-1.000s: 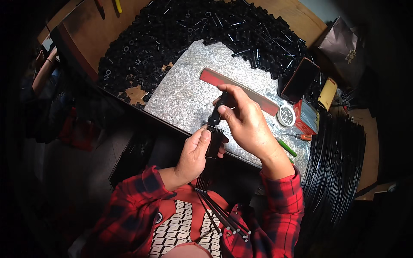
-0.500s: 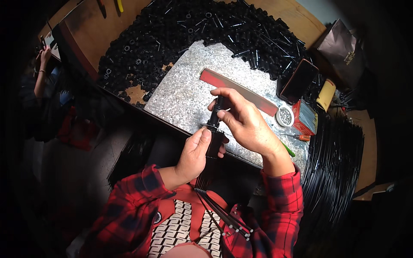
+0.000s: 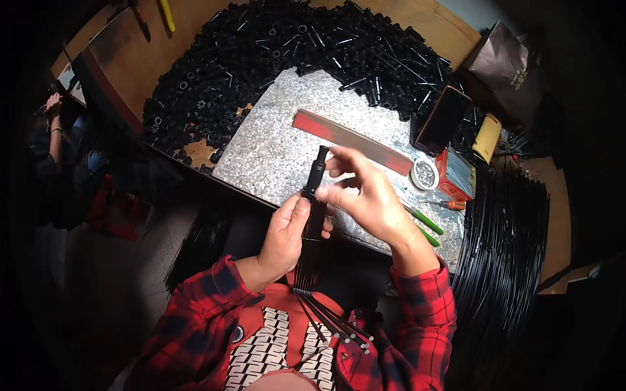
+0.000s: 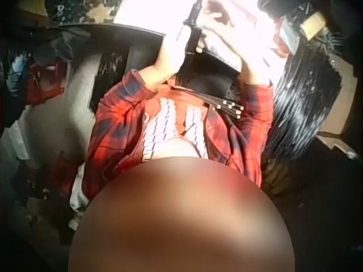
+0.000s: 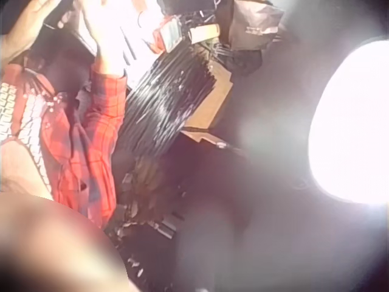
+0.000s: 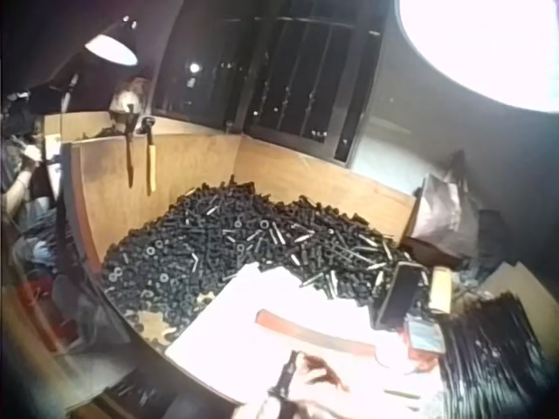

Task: Assembling electrical wires by attaching connectors and using pliers.

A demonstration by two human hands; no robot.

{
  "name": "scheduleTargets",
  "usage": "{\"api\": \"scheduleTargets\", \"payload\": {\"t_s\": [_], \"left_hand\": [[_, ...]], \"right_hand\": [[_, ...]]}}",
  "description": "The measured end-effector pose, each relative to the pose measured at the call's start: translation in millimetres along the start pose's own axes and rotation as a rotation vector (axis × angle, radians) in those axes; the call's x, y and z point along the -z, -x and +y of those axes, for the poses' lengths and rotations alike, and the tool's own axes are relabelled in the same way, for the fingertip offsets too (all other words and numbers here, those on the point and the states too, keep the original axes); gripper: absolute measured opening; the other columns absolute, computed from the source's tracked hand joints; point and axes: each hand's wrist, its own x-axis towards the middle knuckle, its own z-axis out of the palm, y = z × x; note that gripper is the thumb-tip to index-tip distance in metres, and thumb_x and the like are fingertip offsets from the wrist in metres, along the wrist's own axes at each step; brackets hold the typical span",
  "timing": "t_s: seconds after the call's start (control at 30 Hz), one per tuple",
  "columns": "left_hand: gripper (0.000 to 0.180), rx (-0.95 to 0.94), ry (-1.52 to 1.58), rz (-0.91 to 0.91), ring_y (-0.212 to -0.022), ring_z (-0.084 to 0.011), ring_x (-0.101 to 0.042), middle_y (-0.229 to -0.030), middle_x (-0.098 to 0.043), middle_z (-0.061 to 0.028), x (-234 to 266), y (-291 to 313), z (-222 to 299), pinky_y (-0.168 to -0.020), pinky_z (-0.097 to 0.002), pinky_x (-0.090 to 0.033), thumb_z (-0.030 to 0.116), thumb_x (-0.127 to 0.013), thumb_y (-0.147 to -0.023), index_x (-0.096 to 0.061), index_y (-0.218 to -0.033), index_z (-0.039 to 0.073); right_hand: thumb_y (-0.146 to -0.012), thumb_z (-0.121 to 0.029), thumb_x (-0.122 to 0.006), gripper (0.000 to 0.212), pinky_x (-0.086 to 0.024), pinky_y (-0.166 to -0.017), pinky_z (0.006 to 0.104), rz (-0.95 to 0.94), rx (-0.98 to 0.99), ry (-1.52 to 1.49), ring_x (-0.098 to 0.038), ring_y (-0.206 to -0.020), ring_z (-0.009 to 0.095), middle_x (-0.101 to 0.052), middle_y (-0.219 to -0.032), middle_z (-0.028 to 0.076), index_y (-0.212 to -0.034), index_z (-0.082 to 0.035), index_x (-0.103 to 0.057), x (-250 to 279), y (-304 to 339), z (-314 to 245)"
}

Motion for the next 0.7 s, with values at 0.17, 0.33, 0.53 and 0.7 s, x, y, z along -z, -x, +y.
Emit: {"api": "scheduleTargets", "payload": {"t_s": [0.17, 0.33, 0.53, 0.7], "left_hand": [[0.034, 0.003, 0.031, -0.028, -0.073, -0.0092, -0.055, -0.083, -0.058, -0.0040, -4.0, 1.8, 5.0, -0.067, -0.0228, -0.047, 0.024, -0.032, -0.103, -0.050, -0.116, -0.002], [0.035, 0.019, 0.065, -0.078, -0.076, -0.0105, -0.056, -0.086, -0.058, -0.0058, -1.3, 2.5, 6.8, -0.068, -0.0238, -0.048, 0.025, -0.031, -0.103, -0.050, -0.113, -0.002], [0.036, 0.033, 0.086, -0.122, -0.077, -0.0111, -0.057, -0.089, -0.058, -0.0058, -1.3, 4.4, 10.5, -0.069, -0.0240, -0.049, 0.028, -0.031, -0.103, -0.051, -0.110, -0.001], [0.039, 0.069, 0.075, -0.089, -0.098, -0.0166, -0.059, -0.115, -0.056, -0.0111, 2.8, 6.7, 14.2, -0.082, -0.0305, -0.050, 0.028, -0.031, -0.103, -0.047, -0.122, -0.002]], "right_hand": [[-0.077, -0.011, -0.075, 0.034, -0.050, -0.076, 0.0305, -0.091, -0.039, 0.220, -0.063, -0.079, 0.018, -0.061, -0.096, 0.008, -0.104, 0.003, -0.059, -6.0, 16.3, -3.7], [-0.082, -0.004, -0.069, 0.023, -0.051, -0.058, 0.0244, -0.107, -0.163, -0.081, -0.063, -0.059, 0.013, -0.061, -0.091, 0.007, -0.101, 0.004, -0.059, -7.2, 15.5, -1.7], [-0.081, -0.001, -0.068, 0.021, -0.051, -0.055, 0.0249, -0.176, -0.228, -0.289, -0.062, -0.060, 0.012, -0.061, -0.087, 0.008, -0.099, 0.004, -0.058, -4.1, 14.9, 10.3], [-0.082, -0.009, -0.071, 0.030, -0.042, -0.044, 0.0219, 0.115, -0.150, -0.229, -0.056, -0.053, 0.010, -0.056, -0.074, 0.003, -0.100, 0.001, -0.049, -26.4, 28.5, 31.8]]}}
